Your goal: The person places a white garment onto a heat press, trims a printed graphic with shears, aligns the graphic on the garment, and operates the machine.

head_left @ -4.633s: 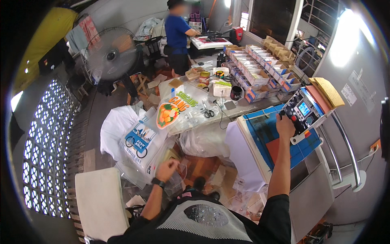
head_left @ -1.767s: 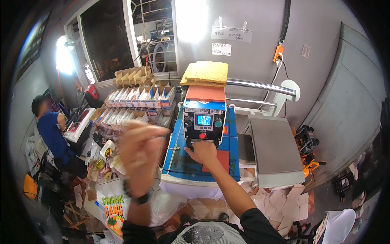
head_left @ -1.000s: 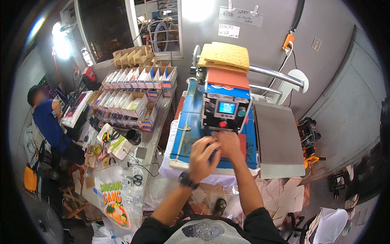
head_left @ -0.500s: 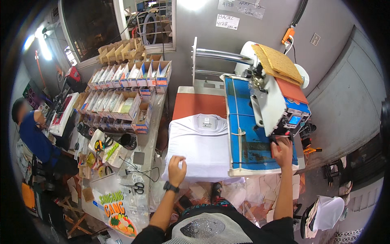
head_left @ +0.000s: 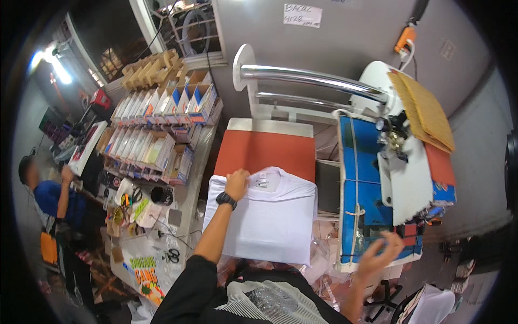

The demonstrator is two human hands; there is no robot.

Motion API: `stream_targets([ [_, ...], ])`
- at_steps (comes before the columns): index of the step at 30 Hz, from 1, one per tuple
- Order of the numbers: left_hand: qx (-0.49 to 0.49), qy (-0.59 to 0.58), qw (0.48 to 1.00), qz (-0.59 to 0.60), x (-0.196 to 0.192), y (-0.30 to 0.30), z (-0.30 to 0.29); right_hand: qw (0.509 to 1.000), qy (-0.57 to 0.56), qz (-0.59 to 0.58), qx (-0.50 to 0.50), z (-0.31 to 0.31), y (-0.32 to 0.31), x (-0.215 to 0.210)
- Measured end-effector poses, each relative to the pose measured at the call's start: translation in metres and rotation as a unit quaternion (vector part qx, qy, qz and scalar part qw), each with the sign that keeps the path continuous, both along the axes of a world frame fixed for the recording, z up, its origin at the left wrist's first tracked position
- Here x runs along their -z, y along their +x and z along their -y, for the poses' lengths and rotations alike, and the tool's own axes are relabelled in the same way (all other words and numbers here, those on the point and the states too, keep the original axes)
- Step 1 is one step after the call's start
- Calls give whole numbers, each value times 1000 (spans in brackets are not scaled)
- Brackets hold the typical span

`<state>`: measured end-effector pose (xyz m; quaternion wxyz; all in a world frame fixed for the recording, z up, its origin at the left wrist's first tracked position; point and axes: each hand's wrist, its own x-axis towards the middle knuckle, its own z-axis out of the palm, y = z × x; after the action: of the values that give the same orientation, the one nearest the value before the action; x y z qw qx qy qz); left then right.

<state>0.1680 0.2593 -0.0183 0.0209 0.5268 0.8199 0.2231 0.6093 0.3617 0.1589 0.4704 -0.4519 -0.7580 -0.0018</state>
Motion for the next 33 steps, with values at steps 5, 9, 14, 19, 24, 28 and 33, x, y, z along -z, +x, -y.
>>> stream_targets([
  [5,80,44,971,222,-32,52,68,943,-124,175,-255,-17,-175,107],
  [9,-29,221,958,178,-21,36,-3,871,-253,325,-266,-51,-196,145],
  [14,-75,-22,997,22,-10,33,-43,905,-129,304,-267,-32,-171,137],
  [19,-68,260,900,343,-21,0,34,927,-112,281,-221,-28,-171,157],
  [24,-305,414,737,439,18,-43,227,927,-113,305,-188,-60,-196,162],
  [28,-512,147,838,119,95,-78,320,936,-128,191,-267,-83,-220,157],
  [33,-258,237,927,133,-3,-52,216,920,-229,242,-206,-99,-208,151],
])
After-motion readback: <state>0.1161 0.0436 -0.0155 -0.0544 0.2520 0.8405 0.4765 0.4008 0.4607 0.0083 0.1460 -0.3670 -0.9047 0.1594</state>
